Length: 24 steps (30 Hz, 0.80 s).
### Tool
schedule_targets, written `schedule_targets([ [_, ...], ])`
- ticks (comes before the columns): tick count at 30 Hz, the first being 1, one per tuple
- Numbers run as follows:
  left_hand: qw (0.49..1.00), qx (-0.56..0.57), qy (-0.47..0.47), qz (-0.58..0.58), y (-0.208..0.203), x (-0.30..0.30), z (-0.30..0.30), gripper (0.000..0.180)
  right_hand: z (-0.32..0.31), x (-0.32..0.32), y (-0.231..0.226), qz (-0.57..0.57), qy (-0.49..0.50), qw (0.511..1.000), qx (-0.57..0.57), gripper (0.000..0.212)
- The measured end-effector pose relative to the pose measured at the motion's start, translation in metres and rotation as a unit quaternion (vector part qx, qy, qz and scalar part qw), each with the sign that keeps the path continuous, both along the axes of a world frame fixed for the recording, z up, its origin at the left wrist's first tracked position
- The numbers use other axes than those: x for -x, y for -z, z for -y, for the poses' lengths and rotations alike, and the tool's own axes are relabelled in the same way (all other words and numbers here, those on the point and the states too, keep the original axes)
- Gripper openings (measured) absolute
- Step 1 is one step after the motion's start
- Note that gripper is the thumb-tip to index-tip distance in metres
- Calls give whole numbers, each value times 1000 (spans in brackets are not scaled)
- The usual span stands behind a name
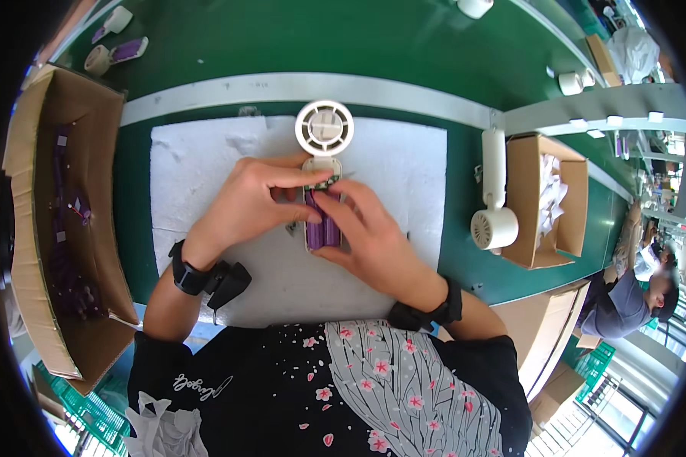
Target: The person assembles portable fans by connecting battery wires to circuit boards, applying tape to battery packs, inserting the components into fan housings, and placing the assembled fans onto the table.
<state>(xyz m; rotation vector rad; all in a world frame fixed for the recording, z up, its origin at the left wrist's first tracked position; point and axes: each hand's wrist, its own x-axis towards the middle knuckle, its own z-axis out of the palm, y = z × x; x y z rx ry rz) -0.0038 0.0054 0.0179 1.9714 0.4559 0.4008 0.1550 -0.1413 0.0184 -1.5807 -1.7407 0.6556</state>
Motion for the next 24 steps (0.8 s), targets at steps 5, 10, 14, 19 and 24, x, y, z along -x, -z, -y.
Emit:
schedule_targets([
  [5, 1000, -2, 7, 23, 4, -1, -3, 57, 2, 5, -3, 83, -1, 996, -36, 75],
  [10, 1000, 2, 7, 2, 0, 0, -5, 56, -2, 5, -5, 147, -12, 987, -66, 76],
  [14, 996, -6, 1, 85, 14, -5, -4, 56, -12, -8, -5, 160, 0, 985, -71, 74],
  [19, 971, -108, -187, 106, 15, -3, -13, 49, -60, -22, -2, 245, 225, 929, -164, 62],
  [24, 957, -101, -258, 81, 17, 2, -21, 44, -22, -29, 2, 122, 128, 981, -79, 45],
])
